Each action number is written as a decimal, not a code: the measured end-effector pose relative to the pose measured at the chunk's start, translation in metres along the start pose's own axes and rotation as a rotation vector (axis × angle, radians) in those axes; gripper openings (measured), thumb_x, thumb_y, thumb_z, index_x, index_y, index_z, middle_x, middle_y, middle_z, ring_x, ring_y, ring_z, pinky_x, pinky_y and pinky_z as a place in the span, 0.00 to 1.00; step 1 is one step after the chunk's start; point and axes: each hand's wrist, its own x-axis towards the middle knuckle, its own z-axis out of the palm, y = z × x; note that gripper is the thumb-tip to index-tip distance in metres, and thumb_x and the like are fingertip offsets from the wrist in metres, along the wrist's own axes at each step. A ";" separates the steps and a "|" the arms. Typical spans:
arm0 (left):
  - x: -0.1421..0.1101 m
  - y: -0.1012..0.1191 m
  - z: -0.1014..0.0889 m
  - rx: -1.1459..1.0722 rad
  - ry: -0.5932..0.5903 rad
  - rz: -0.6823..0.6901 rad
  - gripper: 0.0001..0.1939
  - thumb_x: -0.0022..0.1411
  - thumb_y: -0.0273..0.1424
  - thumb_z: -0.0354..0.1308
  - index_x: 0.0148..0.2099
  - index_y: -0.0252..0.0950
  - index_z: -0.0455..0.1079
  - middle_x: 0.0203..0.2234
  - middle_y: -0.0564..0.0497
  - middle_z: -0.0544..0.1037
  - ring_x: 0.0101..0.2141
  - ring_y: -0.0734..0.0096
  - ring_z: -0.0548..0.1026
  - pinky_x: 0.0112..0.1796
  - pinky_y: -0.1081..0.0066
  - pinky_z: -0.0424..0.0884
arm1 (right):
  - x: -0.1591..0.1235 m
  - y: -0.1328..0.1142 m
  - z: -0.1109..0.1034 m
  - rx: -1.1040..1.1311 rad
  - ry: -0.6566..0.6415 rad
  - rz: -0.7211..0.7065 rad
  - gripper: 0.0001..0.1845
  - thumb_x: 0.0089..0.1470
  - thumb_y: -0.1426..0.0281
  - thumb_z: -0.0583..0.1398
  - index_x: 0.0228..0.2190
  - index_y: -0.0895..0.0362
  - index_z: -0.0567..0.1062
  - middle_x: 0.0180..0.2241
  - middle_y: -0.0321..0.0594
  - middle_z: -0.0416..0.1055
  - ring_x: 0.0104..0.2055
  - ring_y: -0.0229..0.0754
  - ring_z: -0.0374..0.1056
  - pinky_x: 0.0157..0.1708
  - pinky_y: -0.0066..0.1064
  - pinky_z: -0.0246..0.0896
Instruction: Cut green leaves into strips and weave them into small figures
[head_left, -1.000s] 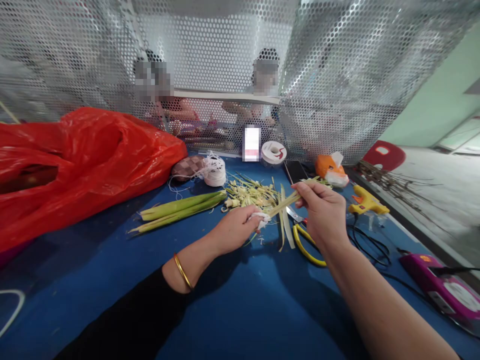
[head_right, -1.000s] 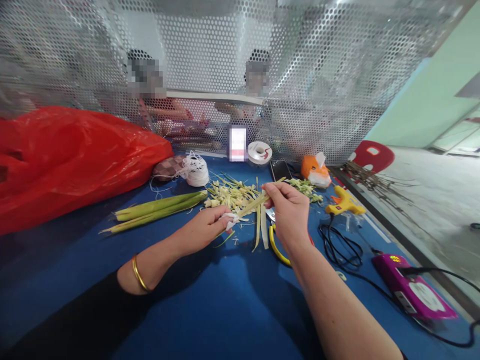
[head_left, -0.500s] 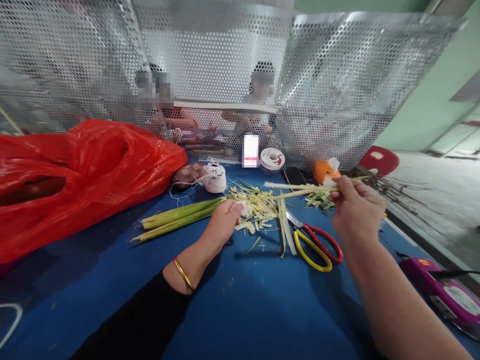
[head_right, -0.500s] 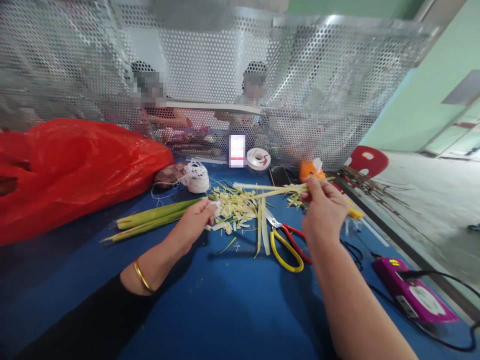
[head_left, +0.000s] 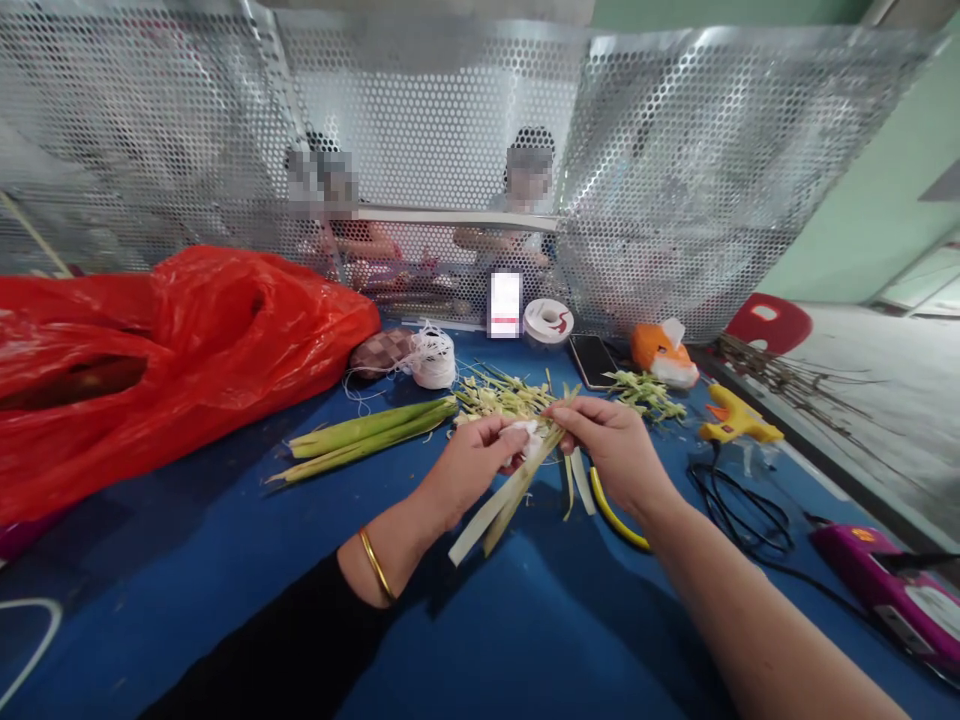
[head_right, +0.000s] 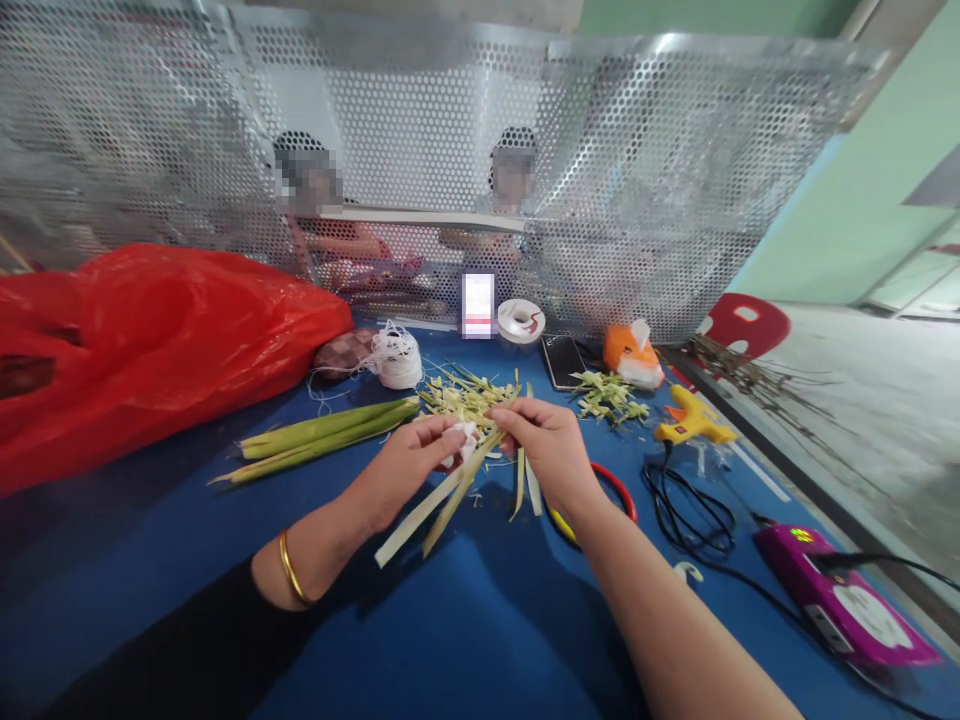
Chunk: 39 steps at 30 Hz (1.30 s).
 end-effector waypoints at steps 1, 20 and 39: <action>-0.001 0.000 0.002 0.026 -0.008 0.017 0.10 0.57 0.37 0.58 0.34 0.34 0.71 0.24 0.54 0.71 0.25 0.77 0.67 0.29 0.75 0.63 | -0.001 0.001 0.002 0.002 -0.009 0.011 0.11 0.44 0.63 0.67 0.22 0.58 0.79 0.16 0.34 0.69 0.19 0.34 0.59 0.22 0.27 0.55; 0.003 -0.006 -0.006 0.135 0.022 -0.120 0.13 0.58 0.37 0.54 0.26 0.35 0.65 0.20 0.53 0.72 0.22 0.73 0.71 0.27 0.73 0.66 | 0.028 -0.005 -0.057 0.359 0.434 -0.191 0.15 0.34 0.62 0.72 0.20 0.57 0.76 0.20 0.29 0.64 0.19 0.28 0.54 0.17 0.21 0.53; -0.003 -0.004 0.000 0.376 -0.044 -0.241 0.12 0.48 0.39 0.59 0.29 0.34 0.74 0.15 0.59 0.63 0.20 0.76 0.58 0.24 0.74 0.53 | 0.022 0.023 -0.018 -0.283 0.048 0.086 0.28 0.54 0.46 0.51 0.33 0.58 0.75 0.27 0.39 0.71 0.22 0.37 0.66 0.23 0.29 0.61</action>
